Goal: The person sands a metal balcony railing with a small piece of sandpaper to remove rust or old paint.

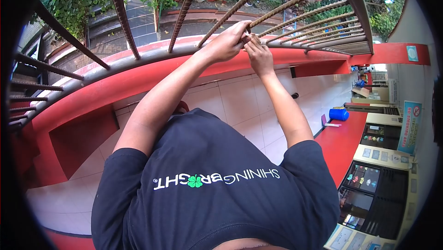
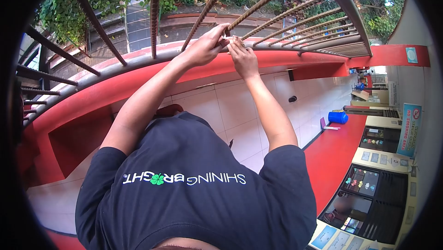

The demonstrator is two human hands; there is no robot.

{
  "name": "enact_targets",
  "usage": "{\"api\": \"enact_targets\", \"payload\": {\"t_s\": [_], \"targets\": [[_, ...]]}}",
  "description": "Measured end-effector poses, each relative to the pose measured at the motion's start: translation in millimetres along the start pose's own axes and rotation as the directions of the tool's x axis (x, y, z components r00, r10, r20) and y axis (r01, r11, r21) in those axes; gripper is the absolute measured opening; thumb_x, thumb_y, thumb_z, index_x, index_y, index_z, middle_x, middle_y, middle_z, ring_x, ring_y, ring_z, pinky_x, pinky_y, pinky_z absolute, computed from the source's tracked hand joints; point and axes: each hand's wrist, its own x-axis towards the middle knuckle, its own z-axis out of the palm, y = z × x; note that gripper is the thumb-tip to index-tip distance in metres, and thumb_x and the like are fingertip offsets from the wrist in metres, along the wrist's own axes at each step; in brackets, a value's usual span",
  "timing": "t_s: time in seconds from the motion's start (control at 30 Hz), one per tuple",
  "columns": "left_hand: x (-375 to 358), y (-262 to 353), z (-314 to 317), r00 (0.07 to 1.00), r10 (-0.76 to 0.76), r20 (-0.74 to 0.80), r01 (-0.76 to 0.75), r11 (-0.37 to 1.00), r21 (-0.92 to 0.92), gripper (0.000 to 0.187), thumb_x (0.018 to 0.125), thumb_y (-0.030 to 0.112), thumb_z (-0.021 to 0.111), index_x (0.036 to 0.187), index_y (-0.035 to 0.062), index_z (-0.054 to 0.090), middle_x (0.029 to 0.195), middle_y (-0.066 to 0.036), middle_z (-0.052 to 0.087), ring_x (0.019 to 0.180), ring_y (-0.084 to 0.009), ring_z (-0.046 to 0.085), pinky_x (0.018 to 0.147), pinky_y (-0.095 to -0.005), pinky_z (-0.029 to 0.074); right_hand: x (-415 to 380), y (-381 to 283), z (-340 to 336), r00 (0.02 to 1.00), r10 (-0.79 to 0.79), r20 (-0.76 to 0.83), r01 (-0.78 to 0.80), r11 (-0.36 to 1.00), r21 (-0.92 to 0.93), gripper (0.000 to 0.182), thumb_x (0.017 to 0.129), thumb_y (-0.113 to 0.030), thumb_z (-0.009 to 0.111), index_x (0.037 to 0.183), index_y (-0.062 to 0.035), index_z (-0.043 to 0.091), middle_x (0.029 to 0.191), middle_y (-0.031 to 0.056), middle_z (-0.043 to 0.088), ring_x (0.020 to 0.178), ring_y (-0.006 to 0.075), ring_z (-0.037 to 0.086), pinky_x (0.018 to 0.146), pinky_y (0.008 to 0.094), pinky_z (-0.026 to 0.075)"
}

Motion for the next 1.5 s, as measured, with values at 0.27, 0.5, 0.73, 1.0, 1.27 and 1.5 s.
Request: {"api": "enact_targets", "payload": {"t_s": [0.27, 0.5, 0.73, 1.0, 1.27, 1.5], "targets": [[1, 0, 7, 0.999, -0.048, 0.005, 0.048, 0.998, -0.029, 0.041, 0.103, 0.013, 0.06, 0.138, 0.001, 0.043, 0.115, -0.02, 0.058, 0.105, -0.0346, 0.061, 0.093, -0.0413, 0.049, -4, 9, -3, 0.996, -0.024, -0.088, 0.046, 0.967, 0.253, 0.036, 0.093, -0.016, 0.068, 0.129, -0.0101, 0.067, 0.139, 0.0047, 0.065, 0.135, 0.0187, 0.057, 0.103, 0.0386, 0.053], [0, 10, 3, 0.996, -0.083, 0.036, 0.084, 0.996, -0.029, 0.041, 0.103, 0.013, 0.06, 0.139, 0.0015, 0.042, 0.115, -0.019, 0.057, 0.109, -0.0342, 0.06, 0.096, -0.0415, 0.048, -31, -60, 0, 0.771, 0.628, -0.109, -0.384, 0.594, 0.707, 0.028, 0.102, -0.021, 0.063, 0.126, -0.0074, 0.069, 0.121, 0.015, 0.073, 0.117, 0.0255, 0.07, 0.094, 0.039, 0.057], [4, 6, 6, 0.99, -0.113, 0.079, 0.112, 0.994, 0.013, 0.043, 0.103, 0.011, 0.059, 0.141, 0.0022, 0.041, 0.112, -0.015, 0.055, 0.101, -0.0266, 0.056, 0.092, -0.0356, 0.047, 21, -44, 2, -0.034, 0.891, 0.453, 0.155, -0.443, 0.883, 0.049, 0.114, -0.034, 0.04, 0.135, 0.0057, 0.059, 0.132, 0.0172, 0.066, 0.12, 0.0253, 0.066, 0.103, 0.0378, 0.052], [5, 6, 9, 0.995, -0.098, 0.037, 0.094, 0.991, 0.098, 0.046, 0.103, 0.007, 0.058, 0.144, 0.0053, 0.038, 0.109, -0.012, 0.052, 0.094, -0.0209, 0.053, 0.086, -0.0321, 0.048, 36, -58, 21, 0.309, 0.847, 0.433, -0.04, -0.443, 0.896, 0.047, 0.114, -0.032, 0.043, 0.131, 0.0056, 0.065, 0.107, 0.0048, 0.07, 0.094, 0.0112, 0.061, 0.087, 0.0273, 0.048], [4, 7, 14, 0.996, -0.085, 0.011, 0.085, 0.996, 0.042, 0.05, 0.099, 0.007, 0.062, 0.142, 0.0008, 0.037, 0.105, -0.019, 0.052, 0.094, -0.0342, 0.054, 0.088, -0.0415, 0.046, 36, -66, 20, 0.262, 0.822, 0.506, 0.056, -0.536, 0.842, 0.047, 0.113, -0.034, 0.045, 0.133, 0.0033, 0.065, 0.11, 0.0016, 0.069, 0.092, 0.0067, 0.057, 0.081, 0.0259, 0.047], [1, 7, 17, 0.998, -0.056, 0.004, 0.055, 0.994, 0.09, 0.052, 0.097, 0.006, 0.063, 0.142, -0.0002, 0.037, 0.106, -0.019, 0.052, 0.095, -0.0347, 0.054, 0.088, -0.0419, 0.047, 50, -74, 15, 0.211, 0.86, 0.464, 0.142, -0.497, 0.856, 0.044, 0.113, -0.034, 0.046, 0.125, 0.0022, 0.067, 0.09, -0.0037, 0.057, 0.085, 0.0083, 0.049, 0.082, 0.0269, 0.044]]}}
